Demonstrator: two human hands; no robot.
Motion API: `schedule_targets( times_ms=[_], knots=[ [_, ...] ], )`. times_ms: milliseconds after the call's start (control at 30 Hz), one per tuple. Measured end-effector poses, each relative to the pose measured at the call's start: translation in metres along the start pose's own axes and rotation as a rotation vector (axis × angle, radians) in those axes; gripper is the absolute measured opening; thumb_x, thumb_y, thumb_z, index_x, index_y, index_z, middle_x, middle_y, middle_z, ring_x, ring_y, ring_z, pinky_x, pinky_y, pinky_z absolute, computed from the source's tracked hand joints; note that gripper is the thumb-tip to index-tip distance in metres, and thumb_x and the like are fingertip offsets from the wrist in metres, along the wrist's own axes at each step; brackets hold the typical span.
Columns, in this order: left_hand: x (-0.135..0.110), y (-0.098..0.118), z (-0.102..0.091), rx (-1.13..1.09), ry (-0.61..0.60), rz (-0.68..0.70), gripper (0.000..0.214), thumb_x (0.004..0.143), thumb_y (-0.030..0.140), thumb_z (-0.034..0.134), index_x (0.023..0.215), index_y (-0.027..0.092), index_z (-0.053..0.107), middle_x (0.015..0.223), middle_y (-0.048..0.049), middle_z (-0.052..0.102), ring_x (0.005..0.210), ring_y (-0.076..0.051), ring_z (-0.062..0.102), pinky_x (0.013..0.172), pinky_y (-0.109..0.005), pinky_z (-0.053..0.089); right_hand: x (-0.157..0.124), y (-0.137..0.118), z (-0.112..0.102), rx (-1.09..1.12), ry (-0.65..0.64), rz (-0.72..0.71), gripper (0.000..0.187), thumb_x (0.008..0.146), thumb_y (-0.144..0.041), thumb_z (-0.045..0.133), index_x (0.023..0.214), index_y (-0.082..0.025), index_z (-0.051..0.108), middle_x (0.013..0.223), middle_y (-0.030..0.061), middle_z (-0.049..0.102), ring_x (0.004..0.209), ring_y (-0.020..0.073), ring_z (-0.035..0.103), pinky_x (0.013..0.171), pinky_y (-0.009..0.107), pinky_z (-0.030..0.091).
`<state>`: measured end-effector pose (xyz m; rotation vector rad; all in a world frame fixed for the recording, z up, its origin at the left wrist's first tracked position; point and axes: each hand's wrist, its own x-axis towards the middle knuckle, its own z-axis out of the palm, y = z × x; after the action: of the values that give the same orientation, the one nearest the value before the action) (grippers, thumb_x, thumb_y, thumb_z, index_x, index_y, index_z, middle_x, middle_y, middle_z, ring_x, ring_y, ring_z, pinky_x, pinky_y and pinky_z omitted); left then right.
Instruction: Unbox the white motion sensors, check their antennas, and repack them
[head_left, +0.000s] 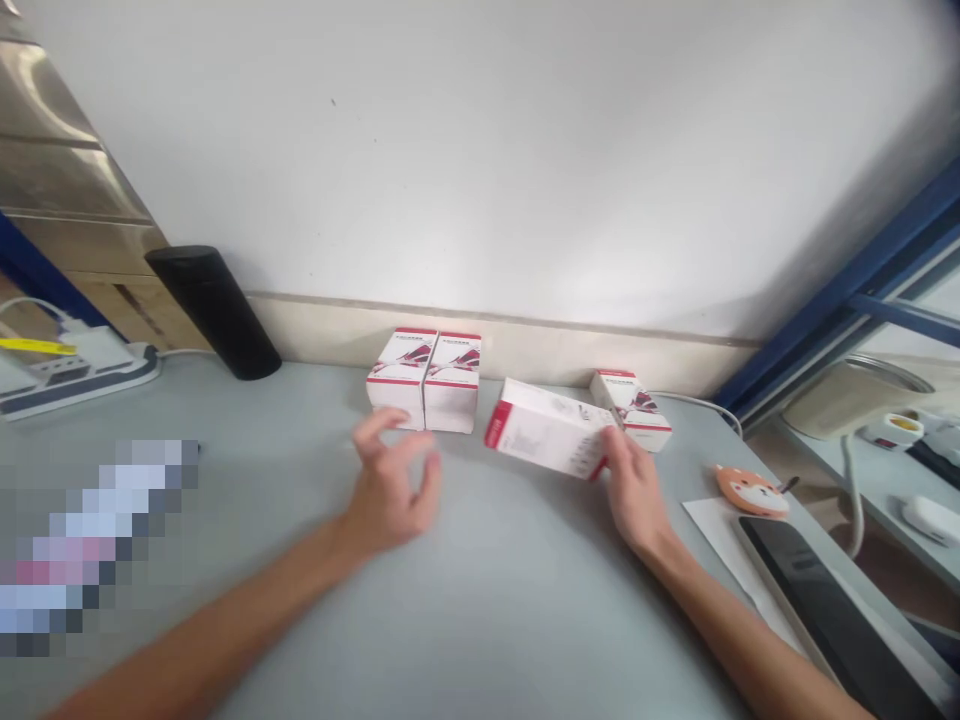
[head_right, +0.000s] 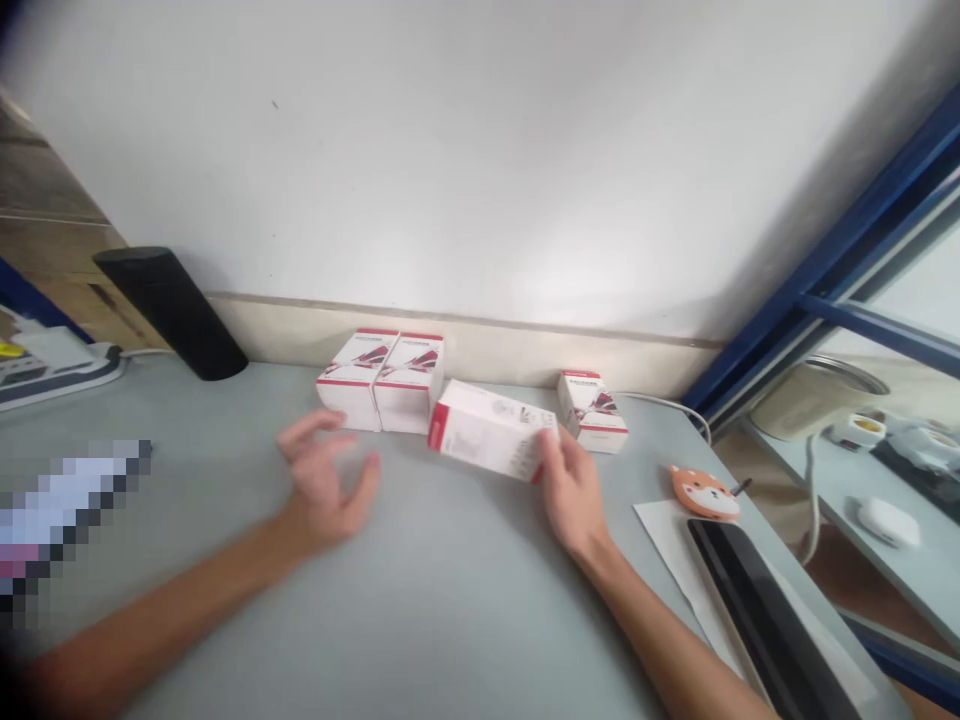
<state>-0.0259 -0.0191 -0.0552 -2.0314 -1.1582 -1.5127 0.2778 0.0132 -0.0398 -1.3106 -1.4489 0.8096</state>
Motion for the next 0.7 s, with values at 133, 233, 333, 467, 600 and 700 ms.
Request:
schedule_targets(
  times_ms=[133,233,333,467,600,700],
  knots=[
    [-0.008,0.032,-0.014,-0.43,-0.511,-0.354,0.048,0.104,0.018,0.052,0.147,0.037,0.043,0.128,-0.0091,0.055,0.11,-0.021,0.062,0.094,-0.038,0.056,-0.002,0.009,-0.005,0.031,0.024,0.138,0.07,0.095,-0.086,0.043,0.074,-0.024,0.066,0.072,0.0068,0.072,0.078,0.029,0.067,0.078,0.039,0.058],
    [-0.009,0.05,-0.024,-0.735,-0.753,-0.762,0.05,0.108,0.045,0.053,0.154,0.041,0.035,0.126,-0.01,0.061,0.11,-0.025,0.064,0.083,-0.038,0.057,-0.006,0.007,-0.004,-0.047,-0.035,0.178,0.074,0.087,-0.094,0.046,0.065,-0.025,0.059,0.065,0.0061,0.067,0.066,0.0257,0.061,0.066,0.037,0.056],
    [-0.008,0.061,-0.028,-0.905,-0.75,-1.02,0.062,0.103,0.061,0.055,0.158,0.043,0.032,0.135,-0.0129,0.059,0.12,-0.029,0.062,0.092,-0.045,0.056,-0.011,0.005,-0.004,-0.104,-0.029,0.178,0.076,0.083,-0.098,0.046,0.061,-0.026,0.051,0.06,0.0042,0.062,0.06,0.0229,0.055,0.057,0.035,0.052],
    [-0.01,0.069,-0.025,-0.945,-0.746,-1.157,0.065,0.096,0.068,0.064,0.152,0.045,0.04,0.127,-0.0131,0.064,0.116,-0.03,0.063,0.095,-0.048,0.056,-0.013,0.007,-0.008,-0.094,-0.108,0.188,0.074,0.089,-0.094,0.045,0.06,-0.026,0.052,0.058,0.004,0.062,0.057,0.0225,0.053,0.052,0.035,0.048],
    [-0.011,0.069,-0.024,-0.92,-0.728,-1.176,0.069,0.095,0.061,0.069,0.155,0.045,0.038,0.135,-0.0129,0.062,0.114,-0.029,0.066,0.089,-0.045,0.06,-0.013,0.008,-0.01,-0.075,-0.179,0.17,0.069,0.092,-0.087,0.049,0.06,-0.026,0.057,0.058,0.0039,0.064,0.057,0.0232,0.055,0.05,0.035,0.047],
    [-0.007,0.065,-0.024,-0.931,-0.734,-1.12,0.063,0.101,0.056,0.063,0.158,0.042,0.04,0.139,-0.0107,0.063,0.112,-0.027,0.068,0.098,-0.046,0.059,-0.012,0.007,-0.01,-0.074,-0.172,0.152,0.069,0.091,-0.088,0.05,0.06,-0.026,0.058,0.057,0.0025,0.063,0.056,0.0222,0.055,0.049,0.034,0.048]
  ],
)
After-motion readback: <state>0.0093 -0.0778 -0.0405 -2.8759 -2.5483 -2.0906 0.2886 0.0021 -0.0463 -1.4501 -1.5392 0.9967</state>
